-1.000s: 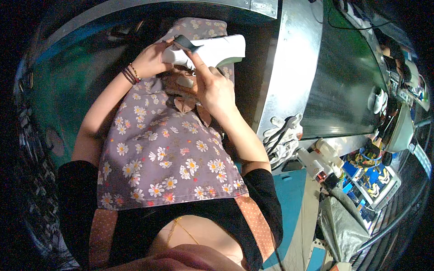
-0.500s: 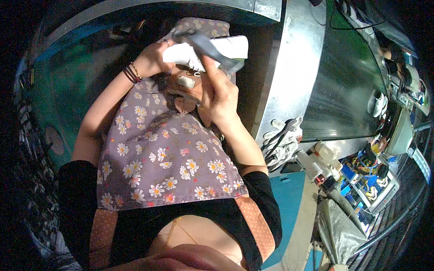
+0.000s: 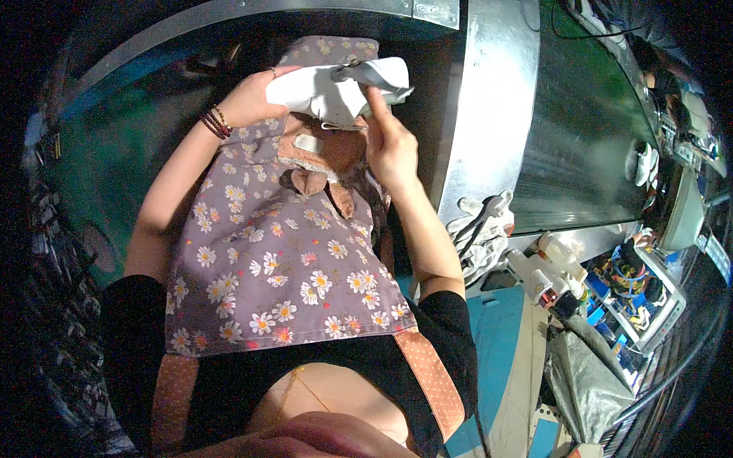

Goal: Hammering shoe seams and inspecting quality on a conveyor line.

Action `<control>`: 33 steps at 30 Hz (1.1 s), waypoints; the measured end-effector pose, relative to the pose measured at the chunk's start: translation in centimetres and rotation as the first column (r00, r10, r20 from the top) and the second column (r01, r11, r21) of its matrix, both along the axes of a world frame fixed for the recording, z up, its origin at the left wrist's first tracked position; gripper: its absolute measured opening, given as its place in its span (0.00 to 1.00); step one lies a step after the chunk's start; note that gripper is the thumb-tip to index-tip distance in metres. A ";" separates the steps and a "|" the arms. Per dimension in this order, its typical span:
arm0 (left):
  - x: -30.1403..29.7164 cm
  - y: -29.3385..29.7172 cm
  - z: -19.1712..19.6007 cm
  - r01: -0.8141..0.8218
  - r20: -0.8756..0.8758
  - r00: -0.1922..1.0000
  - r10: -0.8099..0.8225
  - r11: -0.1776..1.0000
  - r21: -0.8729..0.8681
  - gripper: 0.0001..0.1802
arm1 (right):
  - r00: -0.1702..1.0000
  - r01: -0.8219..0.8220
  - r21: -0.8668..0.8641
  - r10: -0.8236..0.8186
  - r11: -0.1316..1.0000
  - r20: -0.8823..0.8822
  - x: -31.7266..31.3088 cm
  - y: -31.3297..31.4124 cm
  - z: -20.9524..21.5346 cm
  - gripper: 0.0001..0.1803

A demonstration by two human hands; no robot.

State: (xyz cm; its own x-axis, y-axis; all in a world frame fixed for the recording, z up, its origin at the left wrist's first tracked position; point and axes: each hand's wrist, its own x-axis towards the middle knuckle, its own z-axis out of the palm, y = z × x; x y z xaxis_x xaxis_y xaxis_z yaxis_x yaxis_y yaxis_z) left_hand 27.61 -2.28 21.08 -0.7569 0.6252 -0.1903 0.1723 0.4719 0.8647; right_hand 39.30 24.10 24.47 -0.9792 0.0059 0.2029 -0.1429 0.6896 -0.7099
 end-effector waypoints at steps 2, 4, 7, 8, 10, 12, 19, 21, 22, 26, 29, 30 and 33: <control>-0.6 -0.3 -0.2 0.006 -0.018 1.000 -0.006 1.000 -0.008 0.39 | 0.998 -0.015 0.147 0.006 0.989 0.064 -0.7 0.9 2.1 0.30; -0.5 0.3 0.6 0.028 -0.028 0.999 -0.029 0.999 -0.035 0.39 | 0.980 0.044 -0.035 -0.050 0.998 -0.191 -1.1 0.3 2.8 0.30; -0.5 0.1 0.0 0.006 -0.044 0.999 -0.009 0.998 -0.069 0.38 | 0.971 0.023 -0.062 -0.037 0.998 -0.238 0.2 0.5 2.3 0.29; -0.4 -0.1 -0.4 -0.002 -0.056 0.998 0.001 1.000 -0.012 0.38 | 0.973 0.030 0.032 -0.022 0.999 -0.230 0.2 0.7 1.7 0.29; -0.5 0.1 0.2 -0.003 -0.060 0.998 0.005 1.000 0.031 0.37 | 0.993 0.054 0.008 -0.054 0.999 0.109 0.2 1.3 0.7 0.27; -0.7 0.3 0.2 0.019 -0.022 1.000 -0.019 1.000 0.016 0.37 | 0.973 0.159 0.033 -0.162 0.987 0.162 0.2 2.5 1.7 0.26; -0.9 -0.2 0.2 0.021 0.018 1.000 -0.022 0.999 0.045 0.37 | 0.982 0.110 0.017 -0.106 0.994 -0.158 1.3 2.1 -1.1 0.30; -1.0 -0.1 0.0 0.012 0.031 0.999 -0.014 0.998 0.056 0.36 | 0.980 0.190 0.053 -0.193 0.980 0.051 1.3 2.5 -1.6 0.29; -1.2 -0.2 -0.2 0.008 0.061 0.998 -0.014 0.995 0.099 0.35 | 0.971 0.218 0.076 -0.224 0.973 0.084 0.5 2.2 0.5 0.29; -2.3 -0.5 -0.4 0.103 -0.105 0.989 -0.107 0.993 -0.050 0.35 | 0.870 0.271 -0.033 -0.259 0.962 -0.419 -1.2 1.9 1.0 0.31; -2.7 0.0 -0.9 0.140 -0.002 0.990 -0.140 0.987 -0.075 0.35 | 0.959 0.262 -0.009 -0.262 0.965 -0.108 -0.7 2.1 0.0 0.30; -2.8 -0.5 -2.1 0.145 0.015 0.989 -0.145 0.988 -0.049 0.36 | 0.966 0.250 0.082 -0.255 0.965 0.045 -1.0 2.1 -0.1 0.30; -1.3 -1.4 -2.7 0.070 -0.049 0.997 -0.066 0.994 0.088 0.30 | 0.925 0.357 0.065 -0.363 0.932 0.114 -2.0 3.1 -0.2 0.31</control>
